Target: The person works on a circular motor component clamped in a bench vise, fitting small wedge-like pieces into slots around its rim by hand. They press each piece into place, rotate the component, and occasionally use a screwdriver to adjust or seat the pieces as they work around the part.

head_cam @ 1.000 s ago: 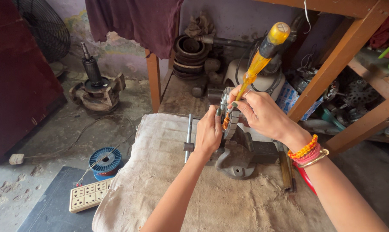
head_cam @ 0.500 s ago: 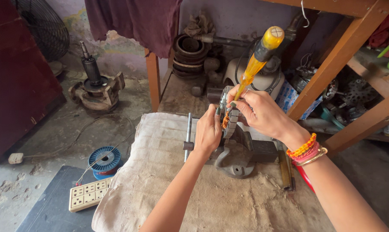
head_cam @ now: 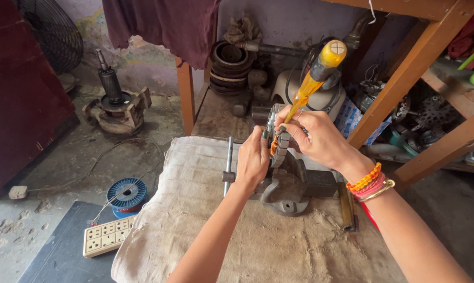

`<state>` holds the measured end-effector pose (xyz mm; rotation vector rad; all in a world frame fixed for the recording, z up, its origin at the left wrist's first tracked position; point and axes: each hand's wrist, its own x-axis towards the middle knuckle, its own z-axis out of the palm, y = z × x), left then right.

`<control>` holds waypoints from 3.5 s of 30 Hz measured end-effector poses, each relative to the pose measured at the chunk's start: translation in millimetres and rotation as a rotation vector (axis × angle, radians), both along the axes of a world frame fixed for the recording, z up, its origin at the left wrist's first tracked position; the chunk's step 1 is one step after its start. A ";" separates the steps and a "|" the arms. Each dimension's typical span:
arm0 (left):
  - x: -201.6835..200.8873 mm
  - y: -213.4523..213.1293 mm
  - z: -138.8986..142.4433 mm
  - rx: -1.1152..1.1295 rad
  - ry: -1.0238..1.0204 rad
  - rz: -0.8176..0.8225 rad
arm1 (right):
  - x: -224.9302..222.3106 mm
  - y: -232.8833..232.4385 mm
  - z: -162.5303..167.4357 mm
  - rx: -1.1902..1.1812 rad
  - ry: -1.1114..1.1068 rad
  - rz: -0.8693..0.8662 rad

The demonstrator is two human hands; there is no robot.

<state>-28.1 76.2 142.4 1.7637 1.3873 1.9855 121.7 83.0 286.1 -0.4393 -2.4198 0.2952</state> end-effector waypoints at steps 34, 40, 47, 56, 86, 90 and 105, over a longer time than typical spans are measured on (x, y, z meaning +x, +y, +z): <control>-6.4 0.2 3.4 -0.179 -0.211 -0.230 | 25.5 -6.9 -4.9 -0.202 0.369 -0.046; -8.0 4.3 3.1 -0.207 -0.259 -0.245 | 123.2 8.8 -58.6 -0.388 0.154 -0.757; -11.7 6.4 0.6 -0.215 -0.266 -0.281 | 196.3 1.7 -200.6 -0.145 -0.658 -1.286; -22.7 -7.4 17.8 -0.283 -0.144 -0.245 | 117.1 -32.6 -122.6 -0.237 0.043 -0.789; -1.6 48.8 13.7 -0.071 -0.674 -0.555 | -10.0 24.9 -107.3 0.192 0.270 -0.448; -6.7 46.5 12.8 -0.100 -0.596 -0.599 | -7.8 28.2 -110.4 0.153 0.266 -0.474; -10.2 33.5 10.0 -0.088 -0.494 -0.636 | -8.1 26.1 -112.7 0.182 0.302 -0.453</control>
